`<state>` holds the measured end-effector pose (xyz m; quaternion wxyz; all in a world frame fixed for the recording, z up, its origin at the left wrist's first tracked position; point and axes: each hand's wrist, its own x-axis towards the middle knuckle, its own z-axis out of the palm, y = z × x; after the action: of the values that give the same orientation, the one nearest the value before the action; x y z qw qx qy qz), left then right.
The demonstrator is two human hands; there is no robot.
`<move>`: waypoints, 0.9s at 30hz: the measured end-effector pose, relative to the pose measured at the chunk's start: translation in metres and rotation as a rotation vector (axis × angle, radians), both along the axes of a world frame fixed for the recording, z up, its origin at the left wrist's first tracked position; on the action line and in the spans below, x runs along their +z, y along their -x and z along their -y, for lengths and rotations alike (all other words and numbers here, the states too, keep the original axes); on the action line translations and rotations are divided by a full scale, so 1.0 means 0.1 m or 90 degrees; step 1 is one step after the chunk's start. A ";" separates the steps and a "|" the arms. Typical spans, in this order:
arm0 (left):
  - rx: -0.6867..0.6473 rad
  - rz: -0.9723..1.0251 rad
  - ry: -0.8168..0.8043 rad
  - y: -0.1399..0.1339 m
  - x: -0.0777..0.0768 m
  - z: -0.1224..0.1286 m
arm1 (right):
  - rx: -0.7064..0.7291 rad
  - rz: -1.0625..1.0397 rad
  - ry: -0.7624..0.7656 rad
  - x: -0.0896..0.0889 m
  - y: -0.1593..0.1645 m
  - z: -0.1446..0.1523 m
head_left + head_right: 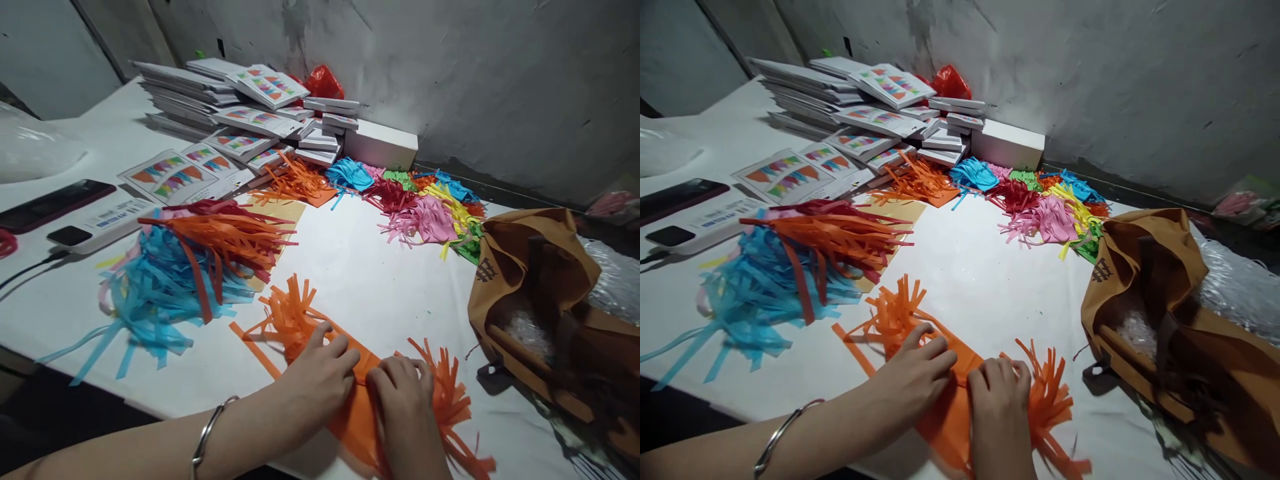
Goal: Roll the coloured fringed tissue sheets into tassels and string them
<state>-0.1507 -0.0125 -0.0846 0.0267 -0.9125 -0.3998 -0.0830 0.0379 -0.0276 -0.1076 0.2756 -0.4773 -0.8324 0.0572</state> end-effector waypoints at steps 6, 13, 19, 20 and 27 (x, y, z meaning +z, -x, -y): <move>0.027 0.018 0.098 0.01 0.06 -0.13 | 0.069 0.058 -0.092 0.01 0.11 0.01; -0.148 0.166 0.058 0.09 0.09 0.08 | -0.002 0.127 -0.193 0.16 0.07 -0.10; -0.001 0.164 0.069 0.12 -0.16 0.06 | -0.202 0.015 -0.281 0.35 -0.49 -0.29; 0.028 0.145 0.080 0.12 -0.18 0.04 | -0.235 0.007 -0.299 0.35 -0.63 -0.31; 0.167 0.034 0.110 0.15 -0.15 -0.11 | -0.472 -0.015 -0.398 0.50 -1.91 -0.18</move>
<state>-0.1657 -0.0010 -0.0997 -0.0522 -0.8487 -0.5219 -0.0683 0.2291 -0.0091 -0.0581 0.4167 -0.6355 -0.5806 -0.2923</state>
